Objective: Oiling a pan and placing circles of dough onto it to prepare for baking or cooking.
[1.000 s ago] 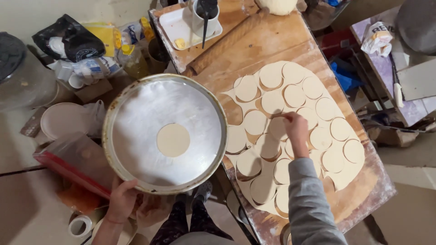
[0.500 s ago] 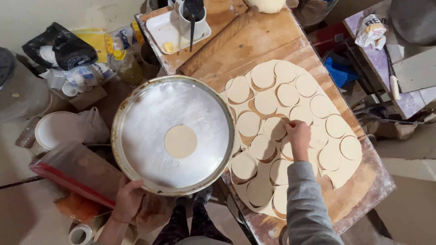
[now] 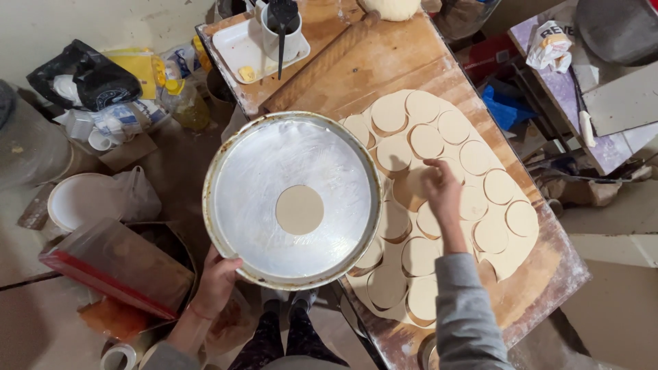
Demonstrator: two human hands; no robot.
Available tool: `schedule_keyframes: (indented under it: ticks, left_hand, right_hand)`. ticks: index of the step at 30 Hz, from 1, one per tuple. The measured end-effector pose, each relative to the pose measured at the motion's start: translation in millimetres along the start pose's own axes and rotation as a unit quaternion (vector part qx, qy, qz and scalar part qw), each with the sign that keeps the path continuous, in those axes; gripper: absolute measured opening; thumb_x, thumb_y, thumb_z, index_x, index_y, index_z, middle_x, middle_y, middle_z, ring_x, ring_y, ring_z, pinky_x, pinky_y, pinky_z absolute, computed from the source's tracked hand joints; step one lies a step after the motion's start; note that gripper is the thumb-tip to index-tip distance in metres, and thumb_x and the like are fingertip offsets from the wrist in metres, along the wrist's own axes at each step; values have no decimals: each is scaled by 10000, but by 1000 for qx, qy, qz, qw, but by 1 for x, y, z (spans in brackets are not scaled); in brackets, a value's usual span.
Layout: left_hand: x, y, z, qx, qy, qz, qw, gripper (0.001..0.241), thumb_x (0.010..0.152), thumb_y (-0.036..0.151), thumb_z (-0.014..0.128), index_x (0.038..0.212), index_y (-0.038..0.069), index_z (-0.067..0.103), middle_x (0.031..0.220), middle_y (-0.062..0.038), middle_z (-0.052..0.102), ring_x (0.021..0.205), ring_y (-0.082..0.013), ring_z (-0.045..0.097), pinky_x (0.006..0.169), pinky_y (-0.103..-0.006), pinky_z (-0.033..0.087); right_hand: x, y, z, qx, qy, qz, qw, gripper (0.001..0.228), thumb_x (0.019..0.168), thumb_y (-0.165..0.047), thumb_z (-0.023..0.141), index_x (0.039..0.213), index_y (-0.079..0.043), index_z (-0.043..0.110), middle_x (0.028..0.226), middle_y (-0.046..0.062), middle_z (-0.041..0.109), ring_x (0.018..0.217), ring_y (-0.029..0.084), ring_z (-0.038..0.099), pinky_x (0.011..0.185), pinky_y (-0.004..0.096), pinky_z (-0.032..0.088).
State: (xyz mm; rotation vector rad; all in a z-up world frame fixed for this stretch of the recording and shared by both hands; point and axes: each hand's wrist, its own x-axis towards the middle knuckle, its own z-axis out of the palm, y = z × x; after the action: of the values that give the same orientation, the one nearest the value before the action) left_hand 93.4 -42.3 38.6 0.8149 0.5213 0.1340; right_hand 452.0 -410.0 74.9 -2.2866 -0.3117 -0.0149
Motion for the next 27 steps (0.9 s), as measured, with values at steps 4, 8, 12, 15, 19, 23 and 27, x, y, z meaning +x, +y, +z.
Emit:
schedule_keyframes:
  ticks: [4,8,12,15,19,23,27]
  left_hand:
    - [9,6,15,-1,1,-22,1000,730,821,85,529,1531,72,359,1343,-118,587,1152,-252,634,866,-398,583]
    - [20,1,24,-5,-10,-14,1000,731,821,79,533,1529,76,353,1318,-136,595,1118,-257,647,829,-416,608]
    - [27,1,33,0,-22,-15,1000,715,819,71,546,1513,73,375,1283,-137,612,1059,-249,662,728,-415,614]
    - [29,-2,33,-21,-46,-6,999,649,849,62,549,1479,34,396,1258,-162,623,1038,-267,677,746,-419,631]
    - [23,2,36,-25,-49,-9,998,639,833,51,541,1456,40,403,1248,-156,630,1029,-255,686,730,-429,635]
    - [21,1,36,-32,-53,-8,998,626,840,53,534,1452,24,402,1254,-171,631,1042,-272,688,743,-433,642]
    - [22,1,28,-34,-45,-2,998,629,851,49,535,1463,8,398,1266,-163,629,1070,-270,673,759,-432,627]
  right_hand:
    - [-28,-106,-44,0,3,-42,999,212,968,4,640,1159,-51,715,1004,86,747,779,169,695,692,318,573]
    - [-65,-157,-47,1,-154,-127,980,255,892,32,662,1129,-46,716,985,86,728,792,180,709,690,308,572]
    - [-93,-186,-20,57,-326,-129,935,178,923,-44,682,1097,-72,701,969,73,738,799,193,762,692,317,603]
    - [-102,-194,-10,-23,-276,-188,942,195,885,-61,704,1079,-48,699,999,112,734,848,292,722,739,372,564]
    - [-107,-184,-12,-41,-269,-144,951,174,880,-101,703,1048,-57,705,985,112,734,825,301,730,734,378,569]
    - [-106,-187,-16,-51,-249,-164,953,218,865,-83,717,1079,-43,709,1048,133,722,861,327,711,749,386,561]
    - [-98,-178,-22,-103,-75,-320,939,221,836,-88,715,1049,-39,685,1219,167,686,1018,356,695,853,386,562]
